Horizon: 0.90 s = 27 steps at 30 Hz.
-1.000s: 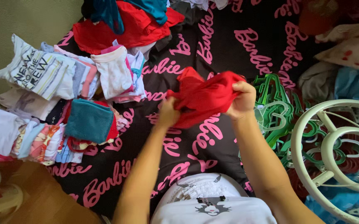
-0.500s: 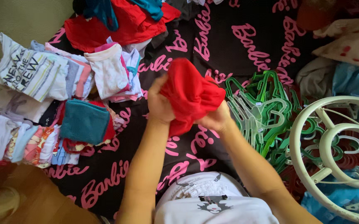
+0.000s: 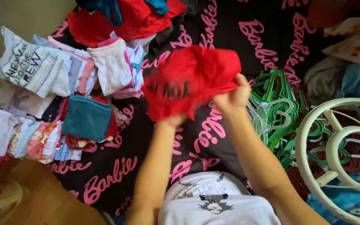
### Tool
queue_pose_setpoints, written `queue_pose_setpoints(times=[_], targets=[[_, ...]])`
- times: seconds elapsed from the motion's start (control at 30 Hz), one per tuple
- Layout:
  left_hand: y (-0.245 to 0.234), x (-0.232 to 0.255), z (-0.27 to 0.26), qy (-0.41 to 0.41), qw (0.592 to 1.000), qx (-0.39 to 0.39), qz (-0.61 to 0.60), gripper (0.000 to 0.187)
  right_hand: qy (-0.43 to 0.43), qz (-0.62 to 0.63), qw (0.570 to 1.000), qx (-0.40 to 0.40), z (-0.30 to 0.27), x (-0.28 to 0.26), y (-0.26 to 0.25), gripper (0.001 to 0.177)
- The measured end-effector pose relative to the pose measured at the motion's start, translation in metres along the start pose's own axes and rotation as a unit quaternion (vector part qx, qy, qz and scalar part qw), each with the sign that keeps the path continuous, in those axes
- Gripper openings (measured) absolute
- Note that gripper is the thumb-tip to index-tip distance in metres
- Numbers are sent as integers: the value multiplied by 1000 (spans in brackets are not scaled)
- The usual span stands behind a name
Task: The person folds several items of clothing, including a pink garment, a white baby onesie, a red t-shirt, and blue shorts, by hand on a bed.
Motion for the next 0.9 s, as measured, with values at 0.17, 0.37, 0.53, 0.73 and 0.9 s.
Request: queue_pose_setpoints(times=[0.17,0.37,0.53,0.73,0.9], targets=[[28,74,38,202,945,32,255,36,105,-148,980,86,-37,47,-29,59],[58,68,46,181,855,2,486,36,290,-502,814,-28,-73,102,-62,40],[78,88,22,172,857,-5,485,36,-62,-646,745,158,-37,-10,-49,11],[143,73,-23,104,922,-180,326,37,-322,-603,729,40,-66,-40,87,17],[106,51,-14,-32,976,-175,128,34,-13,-464,885,20,-33,5,56,42]])
Point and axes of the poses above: each hand's wrist, its own z-axis towards the middle knuckle, its own y-axis out of the palm, x = y × z, the point moved 10 cm from there along z, towards the middle knuckle, and after that the axes turned 14 degrees about -z, right-handed, at the moved point
